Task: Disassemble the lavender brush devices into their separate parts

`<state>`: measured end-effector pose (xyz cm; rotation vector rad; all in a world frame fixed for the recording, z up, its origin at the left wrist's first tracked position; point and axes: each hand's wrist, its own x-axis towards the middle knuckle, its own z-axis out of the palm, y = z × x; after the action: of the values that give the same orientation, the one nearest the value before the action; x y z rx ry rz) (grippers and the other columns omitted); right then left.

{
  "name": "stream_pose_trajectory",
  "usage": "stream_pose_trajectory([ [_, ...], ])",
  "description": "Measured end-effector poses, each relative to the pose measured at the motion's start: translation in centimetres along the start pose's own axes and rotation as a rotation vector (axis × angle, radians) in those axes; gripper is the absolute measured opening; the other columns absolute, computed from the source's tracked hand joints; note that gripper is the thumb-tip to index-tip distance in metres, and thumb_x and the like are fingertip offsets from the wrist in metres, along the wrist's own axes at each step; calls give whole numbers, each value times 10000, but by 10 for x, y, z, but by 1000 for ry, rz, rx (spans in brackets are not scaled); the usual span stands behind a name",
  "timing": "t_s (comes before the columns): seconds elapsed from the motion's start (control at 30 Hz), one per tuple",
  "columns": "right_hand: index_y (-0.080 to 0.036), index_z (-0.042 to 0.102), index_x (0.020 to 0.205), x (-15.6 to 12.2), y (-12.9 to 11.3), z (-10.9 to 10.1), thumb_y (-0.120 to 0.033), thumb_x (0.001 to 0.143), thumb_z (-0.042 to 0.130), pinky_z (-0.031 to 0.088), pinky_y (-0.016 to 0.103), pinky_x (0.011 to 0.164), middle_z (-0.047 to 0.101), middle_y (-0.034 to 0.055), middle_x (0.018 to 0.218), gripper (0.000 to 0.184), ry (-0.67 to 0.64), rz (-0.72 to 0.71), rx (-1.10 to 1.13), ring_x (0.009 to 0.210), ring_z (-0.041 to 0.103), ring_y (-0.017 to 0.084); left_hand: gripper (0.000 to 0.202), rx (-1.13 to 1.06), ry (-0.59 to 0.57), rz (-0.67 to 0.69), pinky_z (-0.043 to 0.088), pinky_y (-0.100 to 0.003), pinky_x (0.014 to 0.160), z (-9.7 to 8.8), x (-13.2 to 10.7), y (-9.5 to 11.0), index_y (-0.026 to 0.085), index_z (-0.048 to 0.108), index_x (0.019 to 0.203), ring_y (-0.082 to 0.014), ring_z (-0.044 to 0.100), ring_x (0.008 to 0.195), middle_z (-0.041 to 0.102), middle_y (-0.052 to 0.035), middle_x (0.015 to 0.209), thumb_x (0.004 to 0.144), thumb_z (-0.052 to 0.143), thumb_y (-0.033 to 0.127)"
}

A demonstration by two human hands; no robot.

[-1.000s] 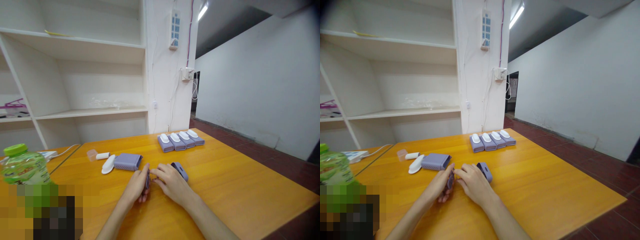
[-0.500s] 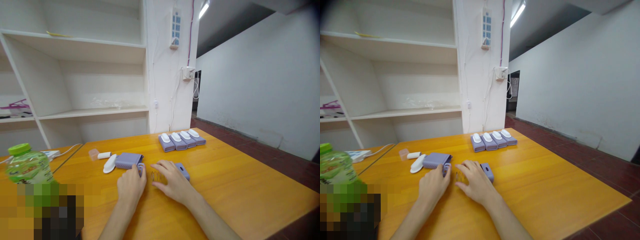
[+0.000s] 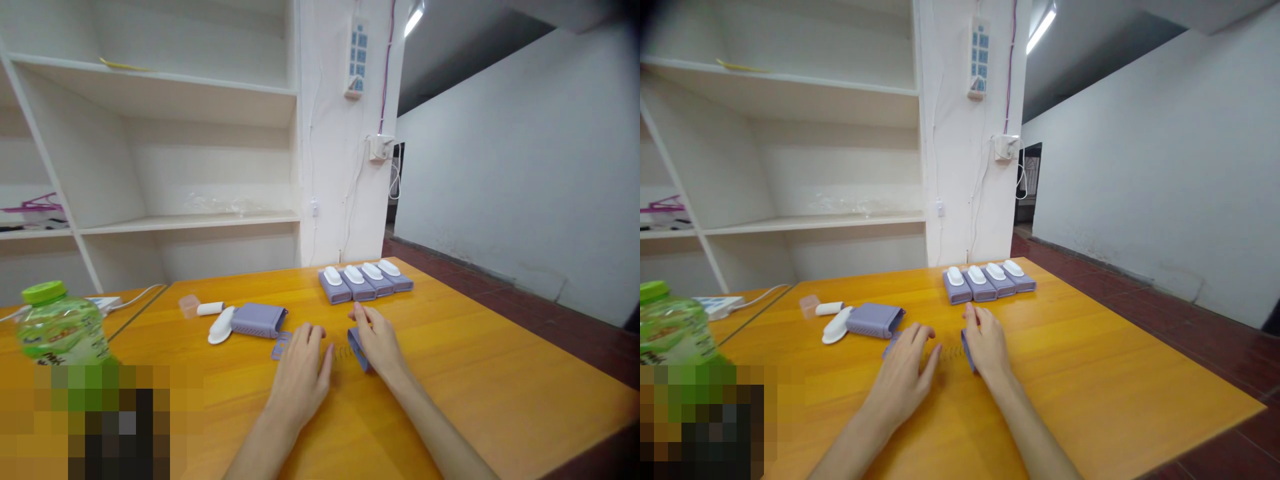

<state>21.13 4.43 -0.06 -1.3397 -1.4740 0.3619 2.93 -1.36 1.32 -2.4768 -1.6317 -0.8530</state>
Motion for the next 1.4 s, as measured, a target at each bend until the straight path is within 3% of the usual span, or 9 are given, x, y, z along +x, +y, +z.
stream_pose_trajectory([
  [0.07, -193, 703, 815, 1, 7, 4, -567, 1006, 309, 483, 341, 776, 747, 109, 887, 576, -24, 51, 36, 866, 685, 258, 242, -81, -3, 104, 412, -397, 1002, 8, -2, 5, 244, 520, 1204, -255, 543, 1180, 578, -81, 1277, 976, 475, 309],
  [0.13, -190, 713, 767, 0, 10, 9, -603, 1003, 266, 492, 327, 755, 755, 104, 834, 653, -54, 87, 74, 825, 699, 248, 322, -88, -37, 116, 379, -440, 1026, 15, -2, 5, 256, 515, 1255, -280, 513, 1213, 568, -73, 1315, 936, 554, 286],
  [0.37, -188, 739, 738, -3, 6, 17, -637, 997, 233, 476, 306, 733, 746, 89, 772, 724, -96, 69, 123, 770, 690, 227, 182, -82, -65, 60, 399, -391, 900, 18, 3, -16, 250, 611, 1035, -227, 581, 1020, 660, -23, 1046, 973, 456, 180],
  [0.5, -183, 725, 780, -7, 1, 15, -605, 1002, 304, 450, 309, 694, 729, 83, 772, 635, -113, 15, 93, 752, 666, 229, 178, -68, -32, 47, 380, -429, 930, 12, 3, -23, 237, 612, 1017, -230, 583, 1012, 663, -33, 1031, 958, 458, 169],
  [0.67, -210, 677, 835, -19, -16, 15, -529, 999, 423, 450, 313, 797, 713, 62, 876, 440, -177, -143, 18, 874, 639, 229, 242, -53, -24, 118, 206, -561, 1109, 3, 0, -22, 280, 615, 1123, -246, 574, 1091, 671, -29, 1098, 902, 557, 202],
  [0.83, -223, 630, 1089, -30, -27, 19, -444, 1006, 461, 460, 339, 899, 672, 70, 1048, 291, -213, -253, -18, 988, 619, 226, 332, -113, -21, 207, 77, -598, 1165, 5, -1, -11, 311, 616, 1179, -250, 568, 1143, 667, -25, 1229, 862, 620, 213],
  [1.07, -220, 594, 1148, -35, -32, 19, -392, 1018, 440, 455, 354, 951, 626, 82, 1112, 265, -252, -307, 77, 1059, 592, 228, 415, -254, -25, 166, 212, -535, 1110, 12, -1, -4, 347, 626, 1214, -227, 593, 1103, 673, 6, 1281, 869, 583, 121],
  [1.3, -215, 614, 1098, -39, -41, 15, -382, 1001, 467, 472, 317, 858, 632, 66, 1052, 242, -329, -366, 54, 940, 605, 203, 194, -282, -17, 45, 359, -426, 922, 11, -1, -5, 250, 669, 797, -198, 613, 837, 734, 4, 864, 846, 527, 127],
  [1.4, -218, 631, 1021, -40, -41, 16, -404, 963, 538, 462, 318, 825, 643, 58, 998, 216, -316, -375, -59, 911, 597, 213, 229, -283, -28, 59, 364, -410, 908, 11, 0, -3, 254, 668, 804, -194, 621, 815, 736, 6, 839, 830, 496, 105],
])
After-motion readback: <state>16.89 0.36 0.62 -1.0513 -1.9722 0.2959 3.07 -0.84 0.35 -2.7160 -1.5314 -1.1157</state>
